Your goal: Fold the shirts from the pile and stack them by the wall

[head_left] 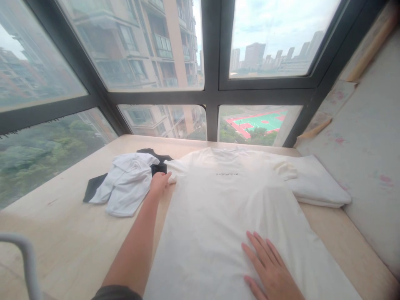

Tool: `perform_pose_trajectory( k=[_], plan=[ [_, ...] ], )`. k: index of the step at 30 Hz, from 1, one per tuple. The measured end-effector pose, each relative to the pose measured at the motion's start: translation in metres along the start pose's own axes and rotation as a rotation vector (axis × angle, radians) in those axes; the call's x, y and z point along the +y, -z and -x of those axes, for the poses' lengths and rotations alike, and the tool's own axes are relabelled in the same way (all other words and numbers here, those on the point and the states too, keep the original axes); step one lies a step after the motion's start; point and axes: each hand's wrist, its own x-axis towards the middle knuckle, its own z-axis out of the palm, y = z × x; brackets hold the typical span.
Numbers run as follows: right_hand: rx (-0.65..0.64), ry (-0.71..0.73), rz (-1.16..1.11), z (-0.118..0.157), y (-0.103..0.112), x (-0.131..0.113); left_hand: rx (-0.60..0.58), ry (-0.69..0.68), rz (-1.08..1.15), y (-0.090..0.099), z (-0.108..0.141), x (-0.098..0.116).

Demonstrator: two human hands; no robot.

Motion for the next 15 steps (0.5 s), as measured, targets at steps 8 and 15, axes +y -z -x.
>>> perform_pose_trajectory(
  k=[8, 15],
  plan=[
    [0.037, -0.023, -0.028, -0.001, 0.003, 0.000, -0.121, 0.324, 0.431, -0.003, -0.003, 0.007],
    [0.019, -0.069, -0.071, 0.002, 0.002, -0.002, -0.065, 0.307, 0.611, 0.004, 0.020, -0.010]
  ],
)
